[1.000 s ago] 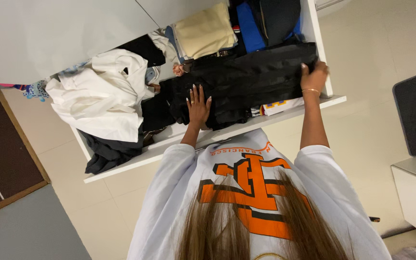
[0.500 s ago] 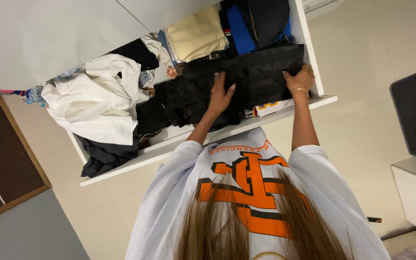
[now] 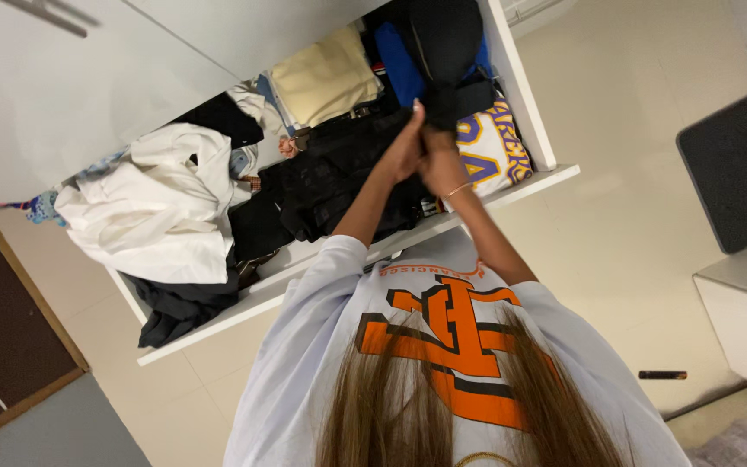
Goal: The person picks up clothing items from a drawer, including black pants and a yellow garment, and folds each one by hand before placing them back into the drawer.
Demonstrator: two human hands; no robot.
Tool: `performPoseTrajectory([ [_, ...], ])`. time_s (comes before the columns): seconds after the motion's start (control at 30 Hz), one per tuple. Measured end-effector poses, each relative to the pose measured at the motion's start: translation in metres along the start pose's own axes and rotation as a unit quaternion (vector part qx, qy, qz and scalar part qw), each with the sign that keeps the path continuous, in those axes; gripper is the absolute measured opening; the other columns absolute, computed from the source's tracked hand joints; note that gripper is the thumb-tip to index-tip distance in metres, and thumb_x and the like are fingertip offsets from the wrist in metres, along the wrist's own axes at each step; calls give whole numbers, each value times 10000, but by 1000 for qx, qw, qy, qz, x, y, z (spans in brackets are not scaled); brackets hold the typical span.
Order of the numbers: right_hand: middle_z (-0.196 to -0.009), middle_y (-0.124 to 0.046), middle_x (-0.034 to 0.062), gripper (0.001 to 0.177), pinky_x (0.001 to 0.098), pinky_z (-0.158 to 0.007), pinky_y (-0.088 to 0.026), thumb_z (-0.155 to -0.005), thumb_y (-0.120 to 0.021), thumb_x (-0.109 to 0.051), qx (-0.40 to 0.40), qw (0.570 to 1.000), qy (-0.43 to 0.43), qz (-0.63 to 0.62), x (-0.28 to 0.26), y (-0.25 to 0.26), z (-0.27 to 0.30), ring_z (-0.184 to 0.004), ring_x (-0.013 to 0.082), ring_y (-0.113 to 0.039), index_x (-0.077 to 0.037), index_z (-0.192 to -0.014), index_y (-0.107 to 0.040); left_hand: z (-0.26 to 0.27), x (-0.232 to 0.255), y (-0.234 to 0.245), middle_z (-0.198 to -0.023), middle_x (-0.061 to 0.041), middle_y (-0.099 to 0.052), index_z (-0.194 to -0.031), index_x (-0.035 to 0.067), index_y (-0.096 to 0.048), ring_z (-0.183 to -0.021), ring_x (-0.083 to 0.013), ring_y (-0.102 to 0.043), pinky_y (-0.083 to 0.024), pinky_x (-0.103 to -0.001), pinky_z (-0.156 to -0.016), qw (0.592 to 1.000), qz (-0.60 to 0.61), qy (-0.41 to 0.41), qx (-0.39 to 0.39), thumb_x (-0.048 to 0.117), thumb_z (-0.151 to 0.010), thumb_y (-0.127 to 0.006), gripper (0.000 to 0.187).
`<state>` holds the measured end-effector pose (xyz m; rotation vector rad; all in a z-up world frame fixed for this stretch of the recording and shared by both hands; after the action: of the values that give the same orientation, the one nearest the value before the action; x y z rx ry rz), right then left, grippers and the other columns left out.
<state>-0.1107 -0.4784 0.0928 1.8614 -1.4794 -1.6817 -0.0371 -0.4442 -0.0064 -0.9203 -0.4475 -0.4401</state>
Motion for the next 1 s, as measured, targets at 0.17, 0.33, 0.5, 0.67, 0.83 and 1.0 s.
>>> performPoseTrajectory([
  [0.17, -988, -722, 147, 251, 332, -775, -562, -875, -720, -61, -42, 965, -153, -211, 42, -14, 20, -862, 244, -727, -20, -1123, -708, 4, 6, 52, -1432, -122, -586, -1504, 91, -459, -1294, -256, -560, -439, -442, -1098, 992, -95, -39, 77, 530, -880, -708, 802],
  [0.33, -913, -740, 99, 106, 282, -723, -543, -978, -654, -58, 67, 952, -251, -164, 146, 18, 40, -796, 175, -689, -2, -1043, -716, -12, -11, 75, -1209, -78, -726, -1344, 47, -619, -1095, -228, -688, -558, -338, -928, 971, -145, -69, 179, 321, -932, -753, 512],
  [0.5, -824, -756, 106, 246, 323, -671, -606, -843, -619, -29, -374, 785, -331, -367, 103, -19, 77, -722, 192, -738, 17, -1066, -713, -17, 37, 12, -908, -247, -751, -1023, -52, -727, -799, -331, -700, -529, -431, -750, 823, -464, -217, 244, 450, -967, -698, 505],
  [0.67, -1247, -614, 93, 372, 305, -930, -550, -1021, -594, -154, -394, 753, -272, -451, 22, -82, 66, -1102, 179, -642, -91, -1373, -492, -20, 57, -66, -944, -272, -729, -1098, -3, -721, -891, -416, -733, -557, -466, -770, 776, -495, -328, 213, 466, -942, -656, 499],
  [0.83, -1600, -408, 69, 655, 350, -1146, -431, -1089, -557, -213, -189, 749, -220, -596, 83, -96, 20, -1434, 223, -485, -253, -1627, -186, -23, 51, -108, -918, -283, -708, -1232, -16, -670, -831, -397, -738, -571, -440, -728, 779, -471, -356, 210, 462, -904, -666, 580],
  [1.0, -1547, -519, 77, 519, 377, -1157, -471, -1111, -372, -387, -41, 622, -305, -720, 157, -25, 23, -1369, 253, -570, -175, -1584, -342, -21, 49, -151, -940, -245, -723, -1243, -5, -705, -849, -308, -685, -539, -396, -772, 775, -446, -396, 209, 486, -965, -644, 567],
])
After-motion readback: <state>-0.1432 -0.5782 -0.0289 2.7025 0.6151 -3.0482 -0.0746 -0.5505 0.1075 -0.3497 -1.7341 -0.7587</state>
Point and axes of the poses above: each hand's wrist, its own z-axis away from the middle knuckle, its own y-axis out of the back of the hand, x = y × z, the point moved 8 cm from there along -z, towards the middle knuckle
